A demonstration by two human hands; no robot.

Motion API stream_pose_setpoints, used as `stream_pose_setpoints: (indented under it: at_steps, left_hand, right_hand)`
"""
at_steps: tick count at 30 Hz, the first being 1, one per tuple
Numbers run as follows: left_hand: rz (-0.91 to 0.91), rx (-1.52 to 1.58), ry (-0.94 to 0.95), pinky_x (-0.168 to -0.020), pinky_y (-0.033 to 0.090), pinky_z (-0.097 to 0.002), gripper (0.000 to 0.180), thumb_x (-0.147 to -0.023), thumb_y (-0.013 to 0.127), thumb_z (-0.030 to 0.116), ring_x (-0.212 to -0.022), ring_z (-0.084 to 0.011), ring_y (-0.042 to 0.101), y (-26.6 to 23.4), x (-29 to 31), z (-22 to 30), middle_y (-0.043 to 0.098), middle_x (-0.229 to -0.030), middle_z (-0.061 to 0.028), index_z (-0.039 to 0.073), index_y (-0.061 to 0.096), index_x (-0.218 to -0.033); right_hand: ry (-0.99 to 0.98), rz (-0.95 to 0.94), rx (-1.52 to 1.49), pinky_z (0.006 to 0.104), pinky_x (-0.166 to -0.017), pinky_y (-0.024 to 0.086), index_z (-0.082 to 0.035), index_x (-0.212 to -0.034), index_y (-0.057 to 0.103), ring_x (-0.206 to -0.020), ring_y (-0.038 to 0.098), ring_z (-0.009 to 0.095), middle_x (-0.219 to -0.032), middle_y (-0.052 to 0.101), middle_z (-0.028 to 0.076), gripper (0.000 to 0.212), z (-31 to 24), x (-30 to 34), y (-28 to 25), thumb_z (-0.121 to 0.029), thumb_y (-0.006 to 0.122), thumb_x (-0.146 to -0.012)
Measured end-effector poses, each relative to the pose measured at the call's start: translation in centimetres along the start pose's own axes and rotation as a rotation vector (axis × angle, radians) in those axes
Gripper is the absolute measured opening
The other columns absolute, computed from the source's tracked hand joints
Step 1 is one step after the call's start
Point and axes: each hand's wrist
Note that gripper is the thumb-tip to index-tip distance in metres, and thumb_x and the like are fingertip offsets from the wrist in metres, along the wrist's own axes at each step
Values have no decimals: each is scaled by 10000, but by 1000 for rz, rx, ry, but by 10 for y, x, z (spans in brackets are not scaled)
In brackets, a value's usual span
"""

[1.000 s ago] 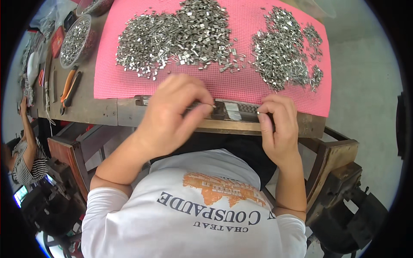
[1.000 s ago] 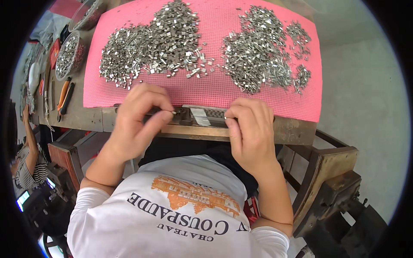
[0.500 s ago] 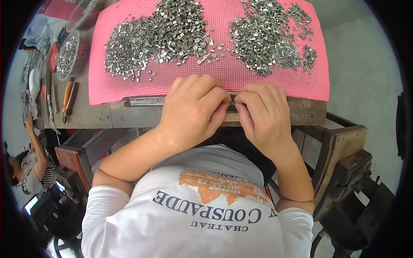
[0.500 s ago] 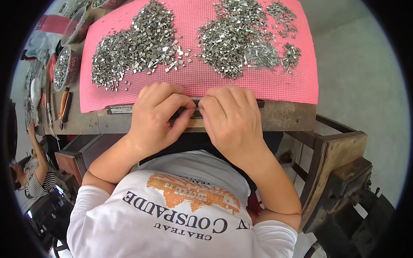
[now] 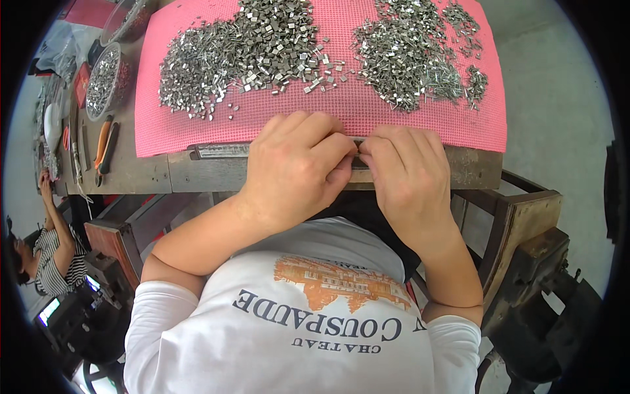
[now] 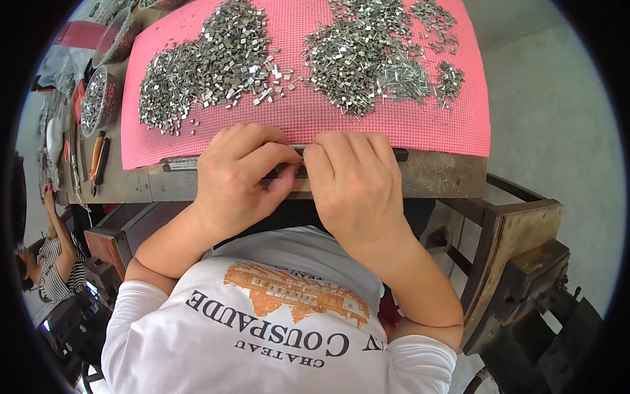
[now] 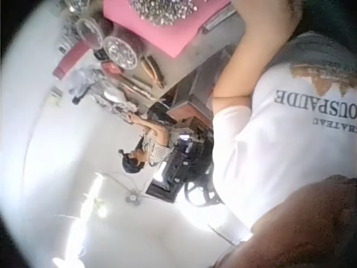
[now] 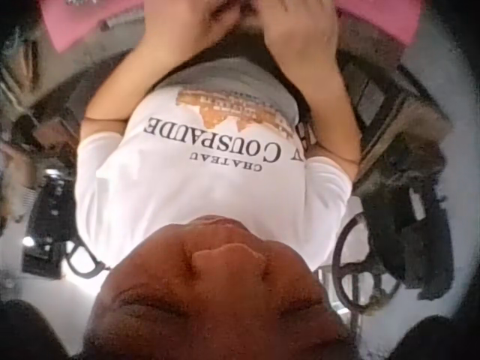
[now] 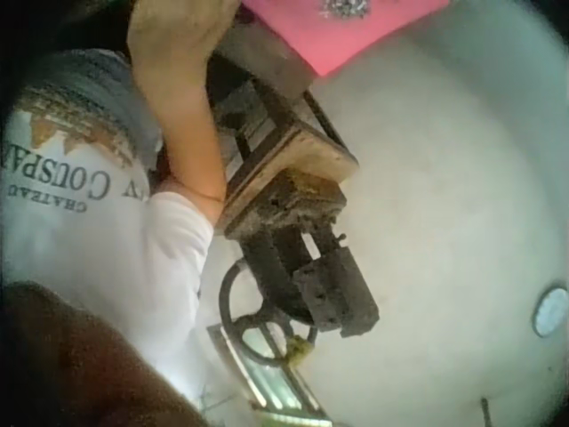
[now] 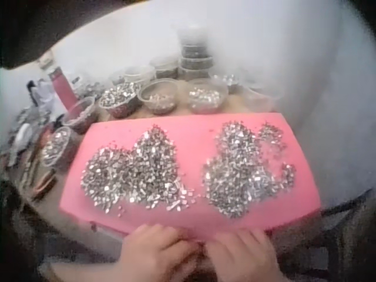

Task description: The person loads small metal components into a metal fixture by hand, then carries the fixture to a mechanical press and positions it under the press tool.

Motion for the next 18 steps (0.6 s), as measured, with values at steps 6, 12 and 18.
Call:
stream_pose_setpoints:
  at_steps: [6,12,18]
  left_hand:
    - [12,125,-49,-698,483,-358,179,-736,836,48,-804,-226,673,0,3,-8,708,-911,-17,115,766,-887]
    - [-3,154,-40,-707,478,-358,184,-738,841,59,-805,-223,665,-1,3,-11,705,-904,-10,123,766,-894]
    - [47,66,-32,-716,493,-360,212,-724,860,72,-818,-234,674,0,5,-5,716,-915,-22,106,770,-913]
  right_hand:
    - [-11,76,-25,385,-805,478,-43,-930,689,-863,674,236,-954,689,62,144,6,4,2,-66,725,-793]
    - [68,86,-150,395,-826,485,-53,-951,738,-889,693,244,-973,732,58,190,9,7,-2,-12,793,-773]
    - [103,94,-190,400,-825,481,-58,-962,740,-891,689,257,-980,730,58,201,9,7,0,-15,795,-773]
Point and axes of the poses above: each hand's wrist, its own x-axis away from the middle knuckle, its own y-axis out of the palm, z = x × y
